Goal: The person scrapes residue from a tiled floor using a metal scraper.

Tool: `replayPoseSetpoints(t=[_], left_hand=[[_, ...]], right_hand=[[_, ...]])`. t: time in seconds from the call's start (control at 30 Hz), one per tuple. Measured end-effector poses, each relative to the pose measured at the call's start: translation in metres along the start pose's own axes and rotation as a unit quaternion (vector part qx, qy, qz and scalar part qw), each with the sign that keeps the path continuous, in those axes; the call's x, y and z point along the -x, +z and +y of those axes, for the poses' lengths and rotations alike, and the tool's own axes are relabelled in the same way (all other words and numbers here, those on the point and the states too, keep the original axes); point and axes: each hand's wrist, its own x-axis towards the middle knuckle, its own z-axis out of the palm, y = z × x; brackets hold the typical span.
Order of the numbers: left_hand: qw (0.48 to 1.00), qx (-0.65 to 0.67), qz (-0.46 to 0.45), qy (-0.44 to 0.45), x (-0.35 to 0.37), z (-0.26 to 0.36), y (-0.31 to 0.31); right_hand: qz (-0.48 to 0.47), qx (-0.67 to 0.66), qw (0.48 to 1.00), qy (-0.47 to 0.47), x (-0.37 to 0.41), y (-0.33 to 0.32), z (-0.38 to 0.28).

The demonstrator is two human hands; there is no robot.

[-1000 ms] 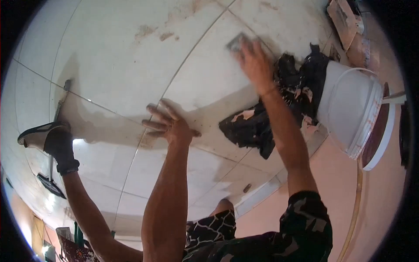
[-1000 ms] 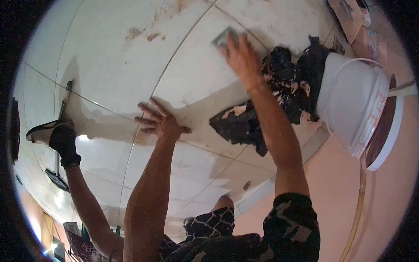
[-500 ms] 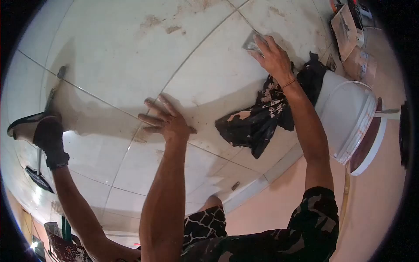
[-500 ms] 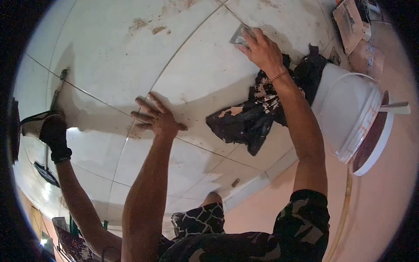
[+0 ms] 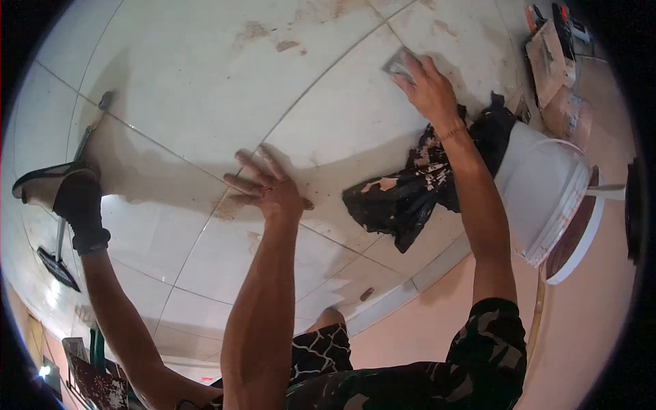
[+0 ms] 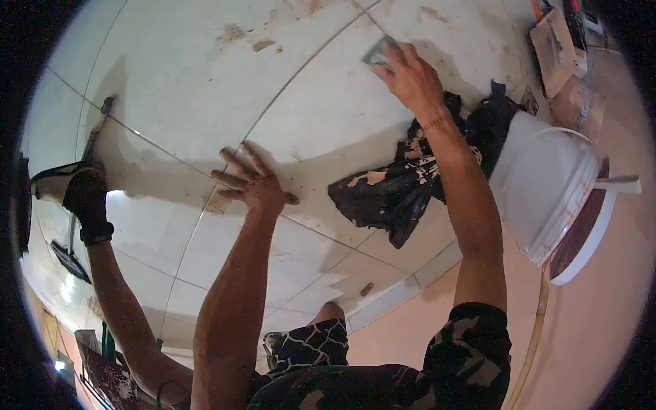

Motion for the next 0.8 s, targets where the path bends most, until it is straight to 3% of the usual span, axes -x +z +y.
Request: replayPoseSetpoints(t=[0.13,0.2,0.37,0.47,0.63,0.8], left_hand=[[0.999,-0.017,-0.046,-0.003,0.005,0.000,-0.005],[0.997,-0.008,-0.076,-0.015,0.001,0.003,-0.013],[0.997,-0.001,-0.067,-0.024,-0.002,0.007,-0.016],[0.997,0.007,-0.071,-0.021,0.005,-0.002,-0.004],[0.999,0.034,-0.028,-0.003,-0.002,0.002,-0.005],[0.999,0.012,-0.031,-0.008,0.001,0.002,-0.006]], right_hand=[[-0.013,0.012,1.000,0.010,-0.007,-0.007,-0.010],[-0.062,0.023,0.995,0.076,-0.034,-0.011,-0.040],[-0.064,0.001,0.976,0.210,0.016,-0.011,-0.138],[-0.039,-0.058,0.967,0.247,-0.043,-0.014,-0.113],[-0.072,-0.015,0.962,0.262,-0.010,-0.022,-0.125],[-0.046,-0.057,0.958,0.277,-0.058,-0.016,-0.099]])
